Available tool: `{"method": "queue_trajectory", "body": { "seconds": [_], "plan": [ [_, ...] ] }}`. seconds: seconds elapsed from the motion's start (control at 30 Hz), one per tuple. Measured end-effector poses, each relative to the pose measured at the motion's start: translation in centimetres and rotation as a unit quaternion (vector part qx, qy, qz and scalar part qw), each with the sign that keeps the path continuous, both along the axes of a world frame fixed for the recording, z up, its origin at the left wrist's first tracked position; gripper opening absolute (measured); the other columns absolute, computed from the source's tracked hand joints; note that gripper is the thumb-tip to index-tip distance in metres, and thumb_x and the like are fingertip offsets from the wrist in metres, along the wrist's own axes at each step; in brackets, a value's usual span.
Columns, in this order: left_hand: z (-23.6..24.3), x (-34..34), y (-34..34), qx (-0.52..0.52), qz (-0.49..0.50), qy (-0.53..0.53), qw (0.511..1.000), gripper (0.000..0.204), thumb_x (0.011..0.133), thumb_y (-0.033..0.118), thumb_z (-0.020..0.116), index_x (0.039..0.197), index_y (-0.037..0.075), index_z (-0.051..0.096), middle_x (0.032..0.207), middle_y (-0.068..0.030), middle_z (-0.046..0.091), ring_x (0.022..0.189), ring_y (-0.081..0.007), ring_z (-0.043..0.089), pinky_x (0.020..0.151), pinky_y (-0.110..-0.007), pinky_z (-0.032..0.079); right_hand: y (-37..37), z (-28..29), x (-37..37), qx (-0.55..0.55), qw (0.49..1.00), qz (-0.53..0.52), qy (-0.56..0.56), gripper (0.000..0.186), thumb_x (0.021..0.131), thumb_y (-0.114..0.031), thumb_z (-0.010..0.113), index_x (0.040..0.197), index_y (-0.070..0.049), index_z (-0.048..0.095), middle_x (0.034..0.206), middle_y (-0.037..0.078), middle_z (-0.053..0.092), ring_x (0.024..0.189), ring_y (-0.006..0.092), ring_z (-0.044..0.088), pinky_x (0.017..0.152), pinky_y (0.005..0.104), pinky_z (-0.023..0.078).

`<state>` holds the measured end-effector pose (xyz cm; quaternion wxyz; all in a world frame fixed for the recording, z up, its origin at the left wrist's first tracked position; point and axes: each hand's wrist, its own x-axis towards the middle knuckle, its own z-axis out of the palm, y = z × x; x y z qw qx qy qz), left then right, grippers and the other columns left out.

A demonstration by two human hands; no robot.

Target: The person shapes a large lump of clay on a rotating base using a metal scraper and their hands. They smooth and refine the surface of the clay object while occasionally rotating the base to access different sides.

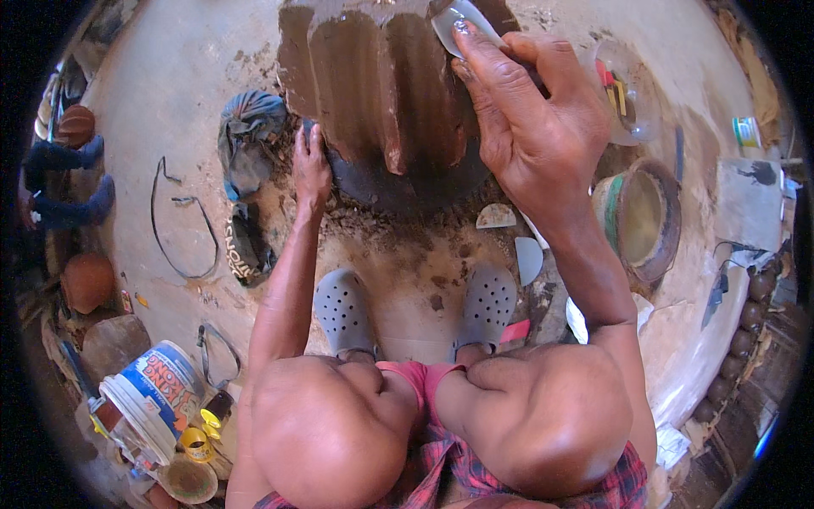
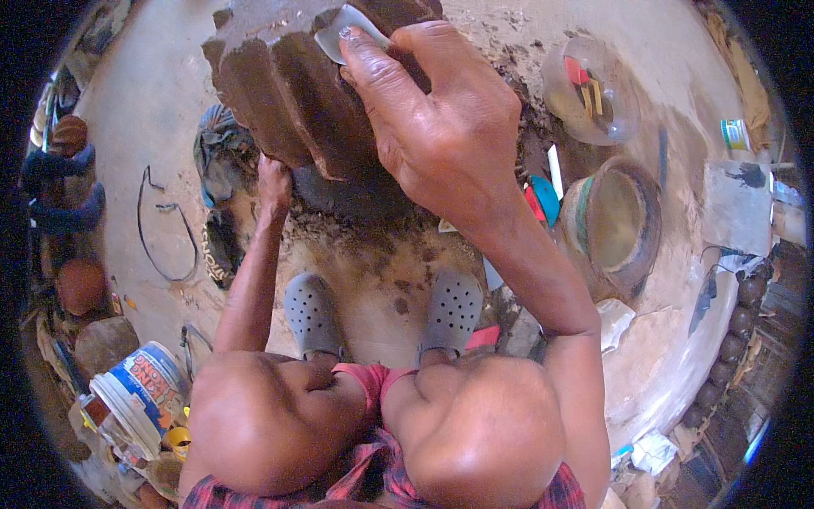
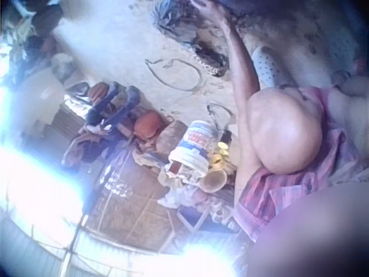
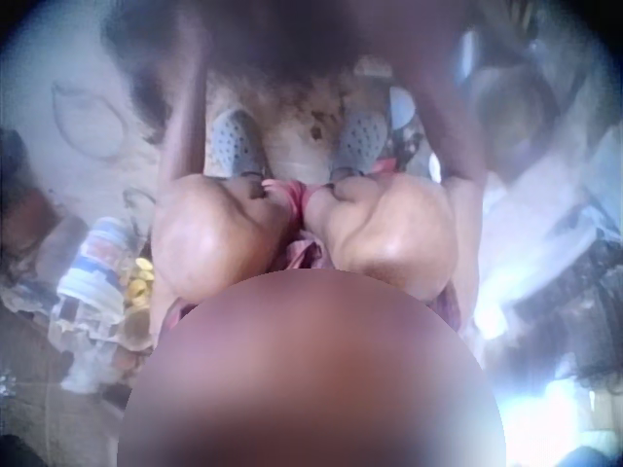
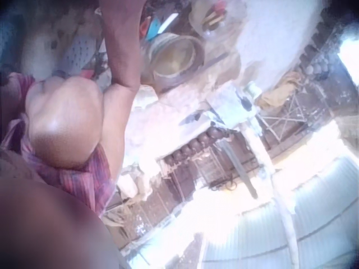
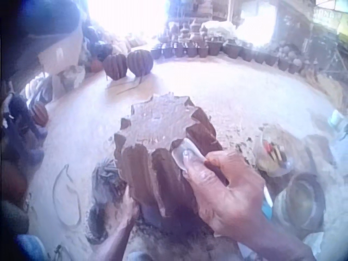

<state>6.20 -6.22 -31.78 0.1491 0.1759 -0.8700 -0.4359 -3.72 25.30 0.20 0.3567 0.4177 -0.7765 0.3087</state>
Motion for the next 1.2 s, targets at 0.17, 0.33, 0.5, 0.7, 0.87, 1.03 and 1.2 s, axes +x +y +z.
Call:
{"method": "queue_trajectory", "body": {
  "seconds": [0.17, 0.33, 0.5, 0.7, 0.87, 1.03, 1.2],
  "plan": [
    [-0.1, 0.1, -0.1, 0.021, 0.022, -0.034, 0.999, 0.062, 0.116, 0.042, 0.045, 0.153, -0.008, 0.048, 0.156, -0.0279, 0.053, 0.146, -0.0389, 0.050, 0.122, -0.043, 0.037, 1.7, -3.3, 1.3, 0.046, 0.997, -0.016, -0.067, 0.040, 0.084, 0.003, 0.081, 0.123, -0.006, 0.079, 0.091, 0.009, 0.066, 0.072, 0.0241, 0.065, 0.064, 0.0360, 0.054],
    [0.9, 0.2, -0.1, 0.062, 0.007, -0.028, 0.998, 0.049, 0.114, 0.026, 0.043, 0.152, -0.004, 0.049, 0.148, -0.0234, 0.061, 0.138, -0.0368, 0.057, 0.117, -0.043, 0.041, 4.5, -11.0, 2.9, 0.053, 0.995, -0.019, -0.080, 0.045, 0.079, -0.002, 0.077, 0.123, -0.009, 0.079, 0.087, 0.008, 0.063, 0.071, 0.0269, 0.066, 0.059, 0.0388, 0.054],
    [3.0, -0.3, 1.7, 0.112, 0.026, 0.032, 0.993, 0.040, 0.106, 0.014, 0.047, 0.139, -0.003, 0.062, 0.139, -0.0197, 0.068, 0.127, -0.0347, 0.063, 0.109, -0.041, 0.047, 6.2, -15.9, 3.4, 0.073, 0.990, -0.013, -0.122, 0.043, 0.080, -0.004, 0.079, 0.123, -0.009, 0.079, 0.094, 0.011, 0.067, 0.076, 0.0285, 0.069, 0.061, 0.0376, 0.056],
    [2.1, 0.2, 0.8, 0.060, 0.022, 0.037, 0.997, 0.036, 0.105, 0.019, 0.051, 0.126, -0.004, 0.069, 0.126, -0.0216, 0.074, 0.120, -0.0358, 0.068, 0.101, -0.045, 0.051, 4.3, -6.5, 2.4, -0.094, 0.993, 0.003, -0.077, 0.036, 0.085, -0.004, 0.080, 0.121, -0.009, 0.078, 0.100, 0.012, 0.071, 0.078, 0.0280, 0.071, 0.064, 0.0388, 0.058],
    [0.9, 0.8, -1.2, 0.069, -0.015, 0.015, 0.997, 0.024, 0.108, 0.020, 0.054, 0.122, 0.002, 0.061, 0.118, -0.0092, 0.060, 0.110, -0.0244, 0.057, 0.096, -0.040, 0.048, 0.0, -1.7, 0.7, -0.098, 0.990, 0.054, -0.085, 0.038, 0.085, 0.000, 0.082, 0.122, -0.009, 0.078, 0.094, 0.012, 0.070, 0.075, 0.0287, 0.071, 0.064, 0.0380, 0.058],
    [-0.6, 1.0, -1.4, 0.093, -0.025, 0.021, 0.995, 0.028, 0.108, 0.023, 0.056, 0.127, 0.002, 0.062, 0.124, -0.0104, 0.062, 0.115, -0.0259, 0.058, 0.099, -0.041, 0.049, 1.6, -5.9, 2.4, -0.084, 0.983, 0.056, -0.156, 0.039, 0.085, 0.001, 0.082, 0.123, -0.008, 0.077, 0.091, 0.012, 0.068, 0.072, 0.0299, 0.070, 0.062, 0.0386, 0.057],
    [-1.6, 0.4, -3.5, 0.234, 0.008, 0.003, 0.972, 0.059, 0.102, 0.041, 0.069, 0.148, 0.007, 0.053, 0.143, -0.0067, 0.060, 0.126, -0.0244, 0.059, 0.110, -0.045, 0.048, 4.8, -16.5, 6.6, -0.010, 0.947, 0.011, -0.320, 0.037, 0.090, -0.004, 0.075, 0.126, -0.009, 0.074, 0.094, 0.015, 0.068, 0.077, 0.0340, 0.070, 0.064, 0.0429, 0.058]
  ]
}}
